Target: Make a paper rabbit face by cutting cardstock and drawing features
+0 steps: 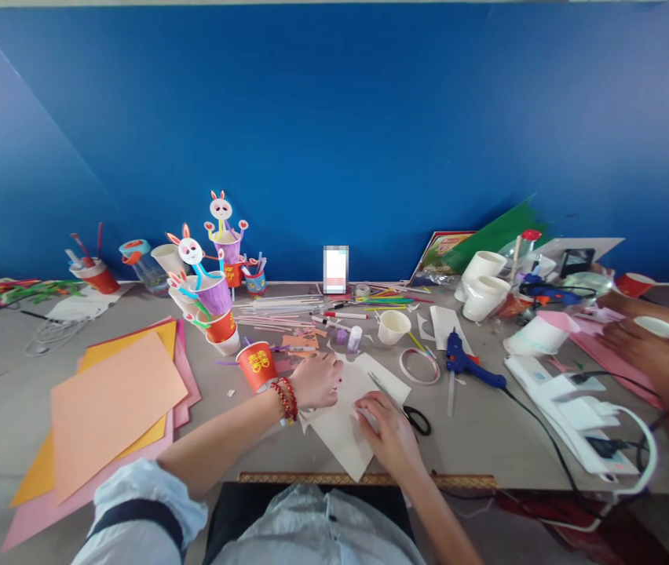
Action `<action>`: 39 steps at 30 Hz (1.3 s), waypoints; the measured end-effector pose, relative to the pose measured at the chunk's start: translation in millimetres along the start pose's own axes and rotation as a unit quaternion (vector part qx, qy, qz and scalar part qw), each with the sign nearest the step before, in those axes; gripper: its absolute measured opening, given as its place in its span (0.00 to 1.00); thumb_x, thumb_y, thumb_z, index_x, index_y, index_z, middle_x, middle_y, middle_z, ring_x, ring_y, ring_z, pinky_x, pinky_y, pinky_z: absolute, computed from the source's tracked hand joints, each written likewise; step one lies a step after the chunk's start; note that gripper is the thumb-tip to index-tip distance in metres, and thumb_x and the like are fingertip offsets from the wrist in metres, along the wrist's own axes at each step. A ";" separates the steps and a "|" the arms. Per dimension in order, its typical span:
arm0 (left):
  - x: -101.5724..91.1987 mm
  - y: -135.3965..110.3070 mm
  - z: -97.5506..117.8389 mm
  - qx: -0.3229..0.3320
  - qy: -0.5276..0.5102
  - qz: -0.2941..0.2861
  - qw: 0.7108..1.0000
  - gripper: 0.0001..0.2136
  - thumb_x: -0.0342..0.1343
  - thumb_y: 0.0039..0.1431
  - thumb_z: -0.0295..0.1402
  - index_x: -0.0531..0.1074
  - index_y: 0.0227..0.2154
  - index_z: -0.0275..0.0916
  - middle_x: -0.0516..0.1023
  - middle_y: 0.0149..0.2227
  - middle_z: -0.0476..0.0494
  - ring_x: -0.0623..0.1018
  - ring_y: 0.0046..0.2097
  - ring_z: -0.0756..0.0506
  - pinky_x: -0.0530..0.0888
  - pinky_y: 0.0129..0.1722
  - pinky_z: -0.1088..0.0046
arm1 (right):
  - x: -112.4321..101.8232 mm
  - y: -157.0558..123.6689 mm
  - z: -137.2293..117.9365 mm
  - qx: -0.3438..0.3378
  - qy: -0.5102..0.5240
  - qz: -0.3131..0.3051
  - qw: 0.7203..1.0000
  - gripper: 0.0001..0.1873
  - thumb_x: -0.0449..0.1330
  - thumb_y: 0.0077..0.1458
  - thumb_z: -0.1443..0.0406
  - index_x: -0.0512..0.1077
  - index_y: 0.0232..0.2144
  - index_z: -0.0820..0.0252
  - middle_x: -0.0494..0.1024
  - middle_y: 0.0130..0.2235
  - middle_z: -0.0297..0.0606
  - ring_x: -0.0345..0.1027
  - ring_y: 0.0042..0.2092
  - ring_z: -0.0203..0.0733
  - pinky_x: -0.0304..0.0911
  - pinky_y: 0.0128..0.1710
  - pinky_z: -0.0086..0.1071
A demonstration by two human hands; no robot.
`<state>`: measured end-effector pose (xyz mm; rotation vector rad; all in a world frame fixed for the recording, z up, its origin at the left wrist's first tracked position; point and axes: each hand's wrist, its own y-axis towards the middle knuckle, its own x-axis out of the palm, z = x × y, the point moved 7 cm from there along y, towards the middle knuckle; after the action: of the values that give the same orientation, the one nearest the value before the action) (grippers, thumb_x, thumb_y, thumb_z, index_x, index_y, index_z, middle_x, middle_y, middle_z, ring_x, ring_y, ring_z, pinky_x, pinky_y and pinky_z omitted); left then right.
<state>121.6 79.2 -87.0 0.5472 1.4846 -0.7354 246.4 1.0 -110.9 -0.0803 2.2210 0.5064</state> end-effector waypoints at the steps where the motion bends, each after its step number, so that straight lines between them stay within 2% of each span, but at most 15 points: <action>1: 0.8 -0.3 0.3 0.003 0.000 -0.001 1.000 0.20 0.58 0.53 0.39 0.70 0.46 0.33 0.73 0.47 0.34 0.74 0.48 0.36 0.73 0.44 0.60 | 0.4 0.1 0.5 -0.002 0.000 0.001 1.000 0.08 0.55 0.60 0.69 0.74 0.37 0.59 0.76 0.40 0.44 0.72 0.43 0.50 0.70 0.43 0.44; 3: 2.8 0.1 0.7 0.006 0.000 -0.003 1.000 0.20 0.60 0.51 0.41 0.71 0.44 0.34 0.73 0.47 0.34 0.74 0.48 0.35 0.73 0.44 0.61 | 0.9 0.4 1.4 -0.004 -0.001 0.002 1.000 0.08 0.55 0.60 0.68 0.74 0.36 0.59 0.76 0.40 0.44 0.72 0.43 0.50 0.70 0.43 0.44; 9: 4.7 9.6 -10.0 -0.001 0.006 0.001 1.000 0.14 0.58 0.52 0.34 0.73 0.41 0.34 0.74 0.45 0.34 0.74 0.48 0.35 0.72 0.44 0.60 | 0.0 1.0 0.0 0.001 -0.005 0.004 1.000 0.07 0.55 0.60 0.69 0.74 0.36 0.58 0.76 0.39 0.42 0.73 0.41 0.49 0.69 0.41 0.41; 14: -1.7 19.4 -30.1 -0.030 0.001 0.015 0.999 0.11 0.55 0.56 0.31 0.74 0.40 0.33 0.74 0.44 0.32 0.74 0.49 0.34 0.71 0.46 0.58 | -0.2 1.5 -0.1 -0.003 -0.004 0.007 1.000 0.07 0.55 0.61 0.68 0.74 0.37 0.58 0.76 0.39 0.42 0.73 0.41 0.49 0.69 0.42 0.41; 17: -10.3 13.2 -32.2 -0.047 -0.012 0.033 0.998 0.10 0.55 0.58 0.32 0.73 0.41 0.34 0.75 0.45 0.32 0.74 0.50 0.34 0.71 0.48 0.58 | 0.2 0.2 1.7 -0.007 -0.005 0.013 1.000 0.07 0.55 0.62 0.67 0.74 0.37 0.59 0.76 0.39 0.43 0.73 0.41 0.49 0.68 0.42 0.41; 20: -23.7 -9.4 -27.1 -0.066 -0.031 0.063 0.995 0.14 0.56 0.60 0.36 0.71 0.46 0.36 0.75 0.47 0.35 0.74 0.50 0.36 0.71 0.50 0.59 | 2.2 -1.1 3.0 -0.016 -0.011 0.009 1.000 0.08 0.54 0.62 0.66 0.74 0.38 0.58 0.76 0.39 0.43 0.73 0.42 0.50 0.68 0.42 0.42; 23: -37.4 -44.5 -20.3 -0.066 -0.062 0.110 0.990 0.15 0.53 0.65 0.40 0.69 0.51 0.41 0.75 0.51 0.40 0.74 0.52 0.40 0.70 0.53 0.62 | 4.4 -0.8 3.6 -0.021 -0.021 0.006 1.000 0.07 0.54 0.63 0.66 0.73 0.38 0.57 0.76 0.40 0.42 0.73 0.42 0.50 0.68 0.42 0.42; 25: -48.9 -72.3 -19.6 -0.049 -0.136 0.200 0.969 0.13 0.53 0.66 0.38 0.71 0.50 0.42 0.76 0.52 0.40 0.75 0.53 0.41 0.71 0.54 0.62 | 4.7 0.1 3.2 -0.024 -0.027 0.011 0.999 0.07 0.54 0.63 0.66 0.73 0.37 0.57 0.76 0.39 0.42 0.73 0.41 0.50 0.68 0.42 0.43; 27: -50.3 -97.3 -24.9 -0.044 -0.182 0.254 0.949 0.10 0.53 0.66 0.36 0.72 0.48 0.42 0.77 0.51 0.41 0.76 0.52 0.42 0.72 0.53 0.62 | 4.4 0.8 2.3 -0.024 -0.026 0.015 0.999 0.07 0.54 0.63 0.66 0.72 0.36 0.56 0.75 0.38 0.41 0.73 0.41 0.49 0.68 0.42 0.42; 31: -42.4 -132.1 -52.6 -0.115 -0.191 0.315 0.922 0.07 0.51 0.67 0.33 0.74 0.41 0.42 0.80 0.45 0.43 0.79 0.47 0.43 0.75 0.48 0.64 | 0.6 0.4 0.3 -0.020 -0.009 0.024 0.999 0.07 0.54 0.62 0.68 0.72 0.36 0.57 0.75 0.38 0.41 0.73 0.41 0.48 0.69 0.42 0.41; 34: -45.2 -134.2 -68.1 -0.137 -0.161 0.297 0.931 0.08 0.51 0.67 0.32 0.75 0.40 0.42 0.79 0.45 0.44 0.78 0.47 0.43 0.75 0.47 0.65 | -2.1 -0.2 0.1 -0.009 0.000 0.026 1.000 0.07 0.54 0.62 0.69 0.72 0.36 0.57 0.76 0.39 0.41 0.73 0.41 0.47 0.68 0.42 0.40; 36: -54.5 -120.2 -72.3 -0.116 -0.134 0.265 0.948 0.09 0.50 0.67 0.32 0.75 0.41 0.42 0.78 0.47 0.44 0.77 0.50 0.43 0.73 0.50 0.65 | -2.4 0.4 -0.1 -0.004 0.001 0.022 1.000 0.07 0.54 0.62 0.68 0.72 0.35 0.57 0.76 0.38 0.40 0.73 0.41 0.47 0.68 0.42 0.39; 37: -58.1 -108.2 -75.3 -0.114 -0.122 0.234 0.958 0.10 0.48 0.68 0.31 0.74 0.43 0.42 0.78 0.49 0.44 0.77 0.50 0.43 0.72 0.51 0.66 | -2.3 1.0 -0.2 -0.003 0.001 0.020 1.000 0.07 0.54 0.62 0.68 0.72 0.35 0.57 0.75 0.38 0.40 0.73 0.40 0.47 0.68 0.42 0.39; 39: -57.6 -76.0 -80.9 -0.103 -0.085 0.130 0.982 0.13 0.44 0.69 0.30 0.74 0.46 0.42 0.77 0.51 0.44 0.75 0.53 0.44 0.71 0.53 0.67 | -1.2 2.5 -0.6 -0.002 -0.003 0.013 1.000 0.07 0.54 0.62 0.67 0.73 0.35 0.57 0.75 0.38 0.40 0.73 0.40 0.47 0.68 0.42 0.39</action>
<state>14.4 92.8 -24.2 0.4944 1.2817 -0.4073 246.2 2.9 -108.8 -0.0522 2.2185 0.5246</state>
